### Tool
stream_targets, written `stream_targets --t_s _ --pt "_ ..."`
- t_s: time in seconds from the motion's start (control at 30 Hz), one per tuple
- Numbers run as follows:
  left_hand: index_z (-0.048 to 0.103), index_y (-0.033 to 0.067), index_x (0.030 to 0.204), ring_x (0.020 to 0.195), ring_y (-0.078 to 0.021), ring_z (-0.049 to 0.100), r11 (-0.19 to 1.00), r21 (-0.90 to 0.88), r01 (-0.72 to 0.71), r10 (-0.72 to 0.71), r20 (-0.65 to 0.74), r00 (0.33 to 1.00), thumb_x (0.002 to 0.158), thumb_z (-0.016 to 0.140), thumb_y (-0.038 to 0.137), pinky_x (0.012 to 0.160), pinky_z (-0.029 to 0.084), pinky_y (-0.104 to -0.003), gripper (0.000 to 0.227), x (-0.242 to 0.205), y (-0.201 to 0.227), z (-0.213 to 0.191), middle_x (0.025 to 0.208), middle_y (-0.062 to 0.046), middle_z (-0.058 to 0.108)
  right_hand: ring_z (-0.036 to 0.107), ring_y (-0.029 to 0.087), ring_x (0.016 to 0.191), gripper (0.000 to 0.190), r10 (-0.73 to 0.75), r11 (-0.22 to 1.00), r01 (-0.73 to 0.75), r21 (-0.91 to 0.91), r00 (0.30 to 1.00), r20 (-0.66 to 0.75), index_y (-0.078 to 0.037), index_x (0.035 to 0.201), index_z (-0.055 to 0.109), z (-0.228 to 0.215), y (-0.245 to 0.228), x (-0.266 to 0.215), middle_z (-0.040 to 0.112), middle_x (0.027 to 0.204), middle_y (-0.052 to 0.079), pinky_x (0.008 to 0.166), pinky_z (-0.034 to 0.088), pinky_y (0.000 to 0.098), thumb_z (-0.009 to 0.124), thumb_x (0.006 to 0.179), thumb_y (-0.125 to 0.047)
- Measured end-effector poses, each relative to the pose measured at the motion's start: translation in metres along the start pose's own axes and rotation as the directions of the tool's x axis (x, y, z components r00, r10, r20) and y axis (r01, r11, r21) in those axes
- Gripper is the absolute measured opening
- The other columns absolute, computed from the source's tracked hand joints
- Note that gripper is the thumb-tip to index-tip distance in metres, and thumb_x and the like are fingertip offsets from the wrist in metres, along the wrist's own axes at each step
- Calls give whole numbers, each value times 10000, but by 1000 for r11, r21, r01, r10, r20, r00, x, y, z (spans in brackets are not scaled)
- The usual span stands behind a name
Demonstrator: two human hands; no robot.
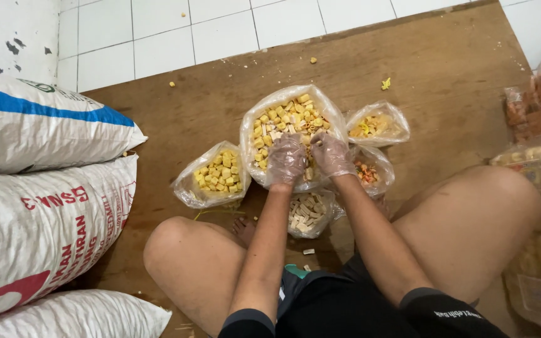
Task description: Sorting and distributing snack items into smaller plastic bags by hand
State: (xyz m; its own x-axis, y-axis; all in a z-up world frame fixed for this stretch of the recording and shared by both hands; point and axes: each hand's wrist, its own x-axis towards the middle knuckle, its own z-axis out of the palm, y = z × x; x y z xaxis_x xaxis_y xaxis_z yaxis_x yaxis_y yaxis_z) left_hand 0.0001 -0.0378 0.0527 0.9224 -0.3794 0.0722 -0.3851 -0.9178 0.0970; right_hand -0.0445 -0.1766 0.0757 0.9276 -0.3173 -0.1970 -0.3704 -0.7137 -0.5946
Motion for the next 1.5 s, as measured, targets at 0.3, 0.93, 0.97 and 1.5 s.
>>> stream_targets --t_s 0.3,0.93,0.97,1.5 --pt "693 253 1001 1048 -326 690 987 -138 76 -45 213 976 836 643 344 820 586 -472 195 16 1 -7 993 -49 657 715 291 1080 193 10 998 -11 54 1000 16 -337 1066 732 -18 -23 -24 784 990 52 946 573 443 640 898 -349" --pt "776 40 1034 1129 -393 706 942 -322 94 102 544 833 954 495 239 994 558 -514 353 -25 -5 -99 1054 -230 761 715 304 1077 236 89 983 -94 157 995 43 -284 1043 733 9 -19 8 782 1004 81 942 571 448 689 859 -424" --pt "767 -27 1103 1212 -402 674 954 -295 46 169 660 732 972 450 224 1082 514 -518 425 -38 1 -136 1147 -261 751 714 309 1079 250 114 980 -121 156 992 54 -270 1040 742 0 -26 3 783 1005 88 946 572 442 674 856 -425" --pt "814 192 1017 1118 -275 724 986 -103 129 -37 622 782 874 623 248 954 601 -424 245 7 -70 -45 1034 -74 796 721 182 686 242 -173 974 0 225 638 750 -56 1002 775 -53 -37 -21 780 794 101 612 578 279 707 847 -230"
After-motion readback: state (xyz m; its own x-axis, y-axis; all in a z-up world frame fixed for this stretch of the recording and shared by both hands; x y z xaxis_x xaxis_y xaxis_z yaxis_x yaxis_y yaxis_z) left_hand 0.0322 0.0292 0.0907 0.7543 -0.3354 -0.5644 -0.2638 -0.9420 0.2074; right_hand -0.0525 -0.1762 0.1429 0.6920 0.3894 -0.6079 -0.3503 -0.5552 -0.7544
